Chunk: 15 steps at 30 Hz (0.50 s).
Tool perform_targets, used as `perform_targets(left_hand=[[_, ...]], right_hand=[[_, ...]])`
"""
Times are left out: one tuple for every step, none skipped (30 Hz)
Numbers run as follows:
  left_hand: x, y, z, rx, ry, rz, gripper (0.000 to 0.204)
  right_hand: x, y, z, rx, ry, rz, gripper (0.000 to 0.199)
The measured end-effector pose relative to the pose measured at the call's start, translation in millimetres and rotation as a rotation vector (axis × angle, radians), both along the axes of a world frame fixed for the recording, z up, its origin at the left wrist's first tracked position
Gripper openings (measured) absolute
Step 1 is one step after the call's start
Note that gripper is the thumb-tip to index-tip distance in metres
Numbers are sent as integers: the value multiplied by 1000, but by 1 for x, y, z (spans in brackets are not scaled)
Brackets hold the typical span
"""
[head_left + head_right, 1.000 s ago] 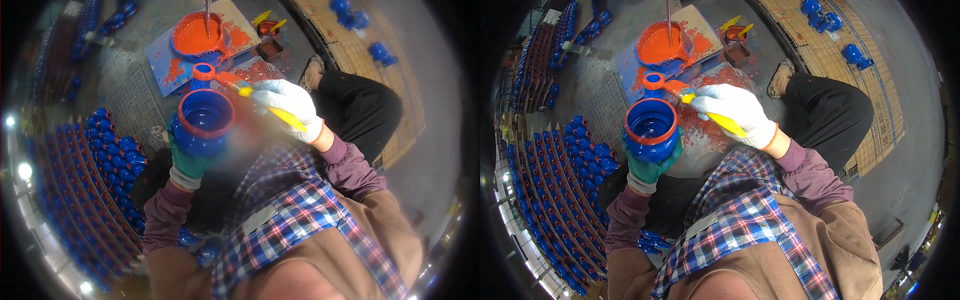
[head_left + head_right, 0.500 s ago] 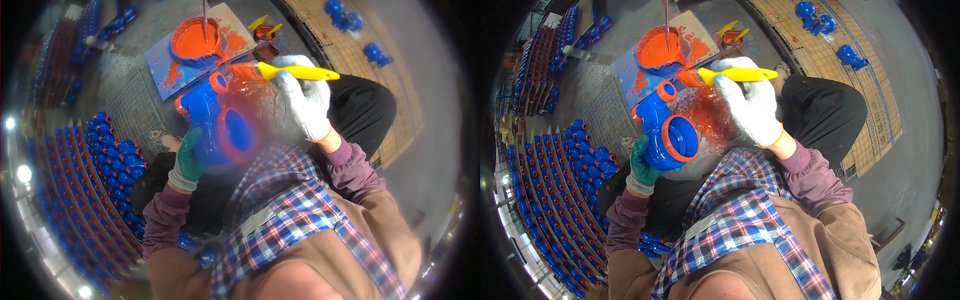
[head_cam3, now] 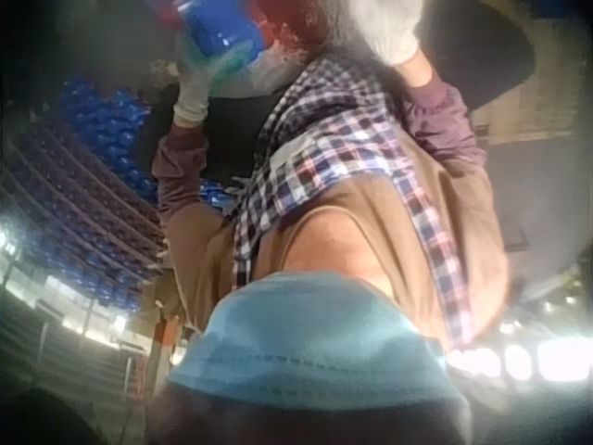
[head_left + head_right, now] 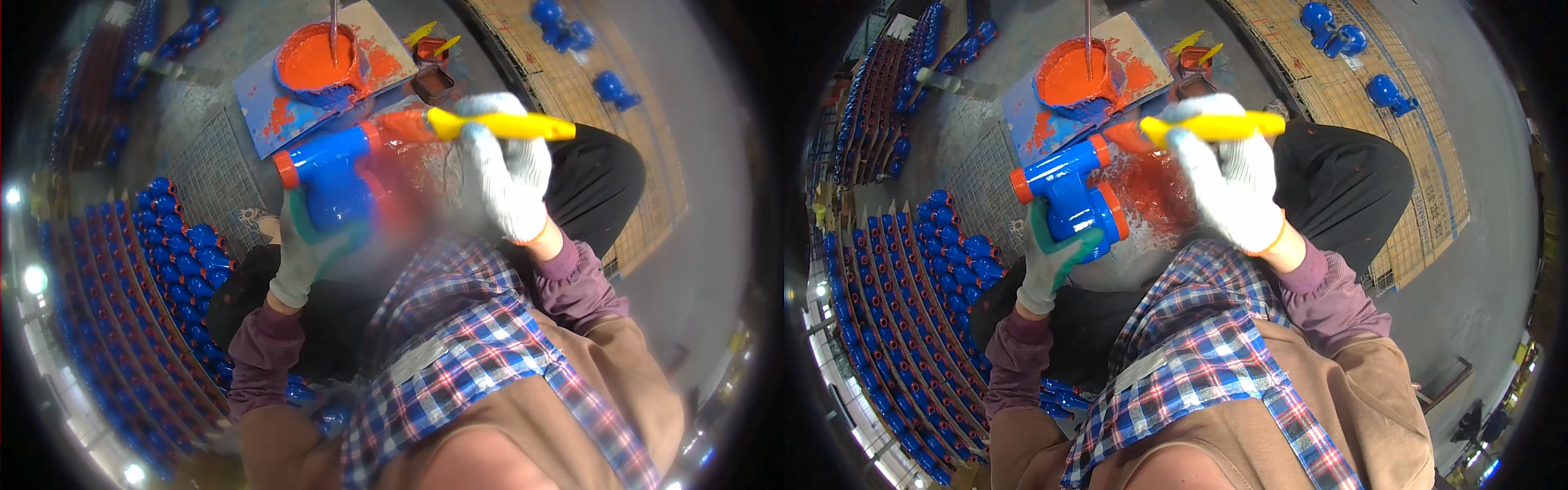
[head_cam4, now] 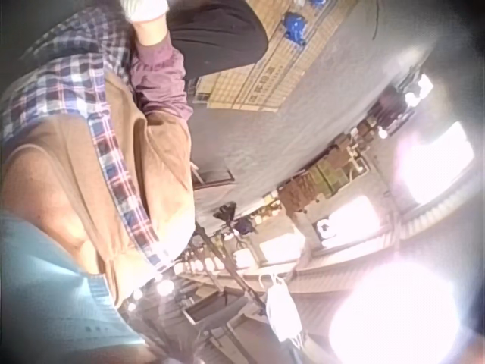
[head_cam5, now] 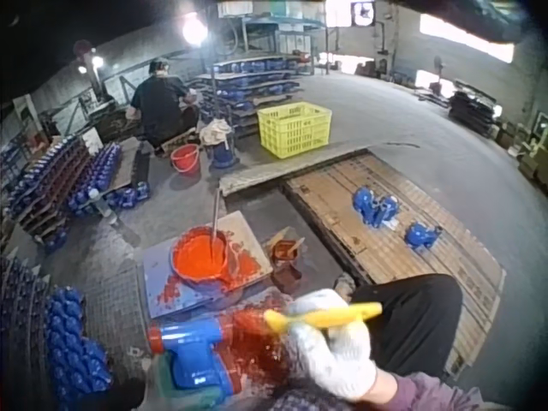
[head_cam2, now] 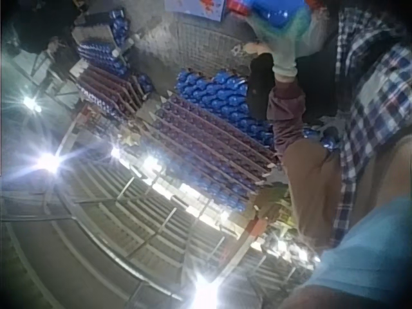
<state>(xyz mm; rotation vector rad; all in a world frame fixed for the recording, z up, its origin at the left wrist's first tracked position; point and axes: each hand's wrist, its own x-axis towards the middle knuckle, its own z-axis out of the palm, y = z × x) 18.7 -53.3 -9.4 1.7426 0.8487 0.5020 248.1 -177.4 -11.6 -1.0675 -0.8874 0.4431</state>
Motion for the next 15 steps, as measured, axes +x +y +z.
perform_targets(left_hand=[[0, 2, 1, 314, 138, -58, 68], [1, 2, -3, 385, 112, -35, 69], [1, 2, -1, 384, 113, -38, 69], [5, -1, 2, 482, 144, -46, 68], [7, -3, 4, 579, 174, -56, 67], [7, -4, 2, 577, 172, -60, 67], [6, -3, 2, 635, 181, -105, 67], [6, -3, 2, 694, 190, -151, 67], [7, -3, 2, 692, 189, -156, 67], [7, -5, 2, 715, 192, -160, 67], [7, -6, 2, 737, 196, -165, 68], [8, -6, 2, 735, 196, -167, 68], [9, -6, 3, 773, 190, -183, 67], [9, -6, 4, 811, 185, -200, 67], [10, -7, 5, 808, 185, -202, 67]], right_hand=[[3, 3, 0, -47, -19, -67, 23], [6, 7, 5, -103, -87, -112, 21], [8, 12, 9, -160, -155, -158, 19], [14, 17, 6, -138, -234, -167, 18], [19, 22, 3, -115, -313, -177, 18], [19, 25, 3, -103, -276, -149, 20], [22, 26, 11, -147, -393, -147, 21], [24, 29, 12, -151, -429, -119, 21], [25, 32, 13, -156, -465, -92, 22], [25, 32, 15, -157, -465, -93, 22], [26, 32, 18, -173, -543, -68, 23], [26, 31, 19, -189, -621, -42, 24], [27, 30, 19, -191, -621, -43, 24], [28, 28, 17, -181, -702, -48, 25], [29, 26, 16, -170, -783, -52, 25]])
